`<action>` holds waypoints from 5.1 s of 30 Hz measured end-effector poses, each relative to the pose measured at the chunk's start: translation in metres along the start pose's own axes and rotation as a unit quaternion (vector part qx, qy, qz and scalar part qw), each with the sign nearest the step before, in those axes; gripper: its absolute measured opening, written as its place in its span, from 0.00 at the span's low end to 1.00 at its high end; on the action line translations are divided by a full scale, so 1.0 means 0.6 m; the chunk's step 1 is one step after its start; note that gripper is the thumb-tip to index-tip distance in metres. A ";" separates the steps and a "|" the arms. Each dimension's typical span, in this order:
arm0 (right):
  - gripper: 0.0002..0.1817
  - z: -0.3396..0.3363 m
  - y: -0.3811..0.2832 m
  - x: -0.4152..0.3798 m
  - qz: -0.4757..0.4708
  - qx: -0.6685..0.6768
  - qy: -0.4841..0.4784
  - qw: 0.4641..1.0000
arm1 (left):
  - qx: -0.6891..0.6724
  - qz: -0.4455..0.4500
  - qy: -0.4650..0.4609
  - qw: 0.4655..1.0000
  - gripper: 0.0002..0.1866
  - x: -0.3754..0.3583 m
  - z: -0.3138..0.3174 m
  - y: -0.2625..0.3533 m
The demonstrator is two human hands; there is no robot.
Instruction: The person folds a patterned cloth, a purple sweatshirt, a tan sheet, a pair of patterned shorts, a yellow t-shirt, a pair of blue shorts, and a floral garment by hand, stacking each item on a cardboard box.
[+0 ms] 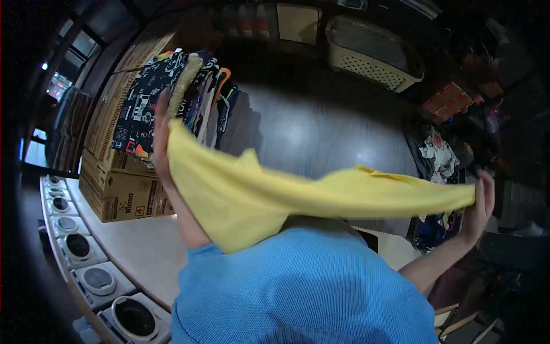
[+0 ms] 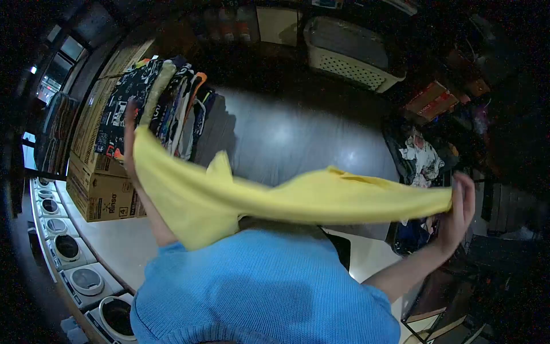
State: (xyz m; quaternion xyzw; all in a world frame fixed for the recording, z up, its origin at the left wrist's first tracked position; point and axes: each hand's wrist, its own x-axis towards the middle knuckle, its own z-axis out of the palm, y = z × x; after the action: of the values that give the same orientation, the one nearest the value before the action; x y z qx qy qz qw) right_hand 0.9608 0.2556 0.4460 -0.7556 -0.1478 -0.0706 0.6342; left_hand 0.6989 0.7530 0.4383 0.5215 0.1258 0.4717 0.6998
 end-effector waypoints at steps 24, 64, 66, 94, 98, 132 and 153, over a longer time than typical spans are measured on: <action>0.29 0.296 0.374 -0.062 0.197 -0.547 -0.089 0.809 | 0.743 -0.133 -0.259 0.603 0.36 -0.228 -0.181 -0.458; 0.22 0.164 0.073 0.251 0.135 0.164 -0.028 0.977 | 0.242 -0.020 0.003 0.970 0.19 0.286 -0.016 -0.212; 0.21 0.159 0.021 0.246 0.090 0.187 -0.050 0.977 | 0.259 0.158 0.013 0.953 0.18 0.317 -0.003 -0.185; 0.10 0.074 0.415 -0.103 0.312 -0.006 -0.262 0.913 | 0.433 -0.400 -0.348 0.729 0.21 -0.105 -0.256 -0.360; 0.14 0.084 0.513 -0.089 0.379 -0.049 -0.135 0.914 | 0.213 -0.515 -0.080 0.826 0.39 -0.073 -0.228 -0.434; 0.21 0.574 0.283 -0.168 0.046 -0.211 -0.465 0.859 | 0.563 -0.264 -0.041 0.782 0.16 -0.169 -0.176 -0.440; 0.14 0.610 0.328 -0.253 0.485 0.010 -0.297 0.823 | 0.459 -0.221 -0.088 0.856 0.16 -0.125 -0.212 -0.471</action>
State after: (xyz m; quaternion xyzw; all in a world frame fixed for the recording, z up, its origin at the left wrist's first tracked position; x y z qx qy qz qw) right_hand 0.8491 0.5637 0.1489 -0.7076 0.0553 0.4754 0.5199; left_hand 0.7241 0.7683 0.1205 0.7812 0.3777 0.1459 0.4752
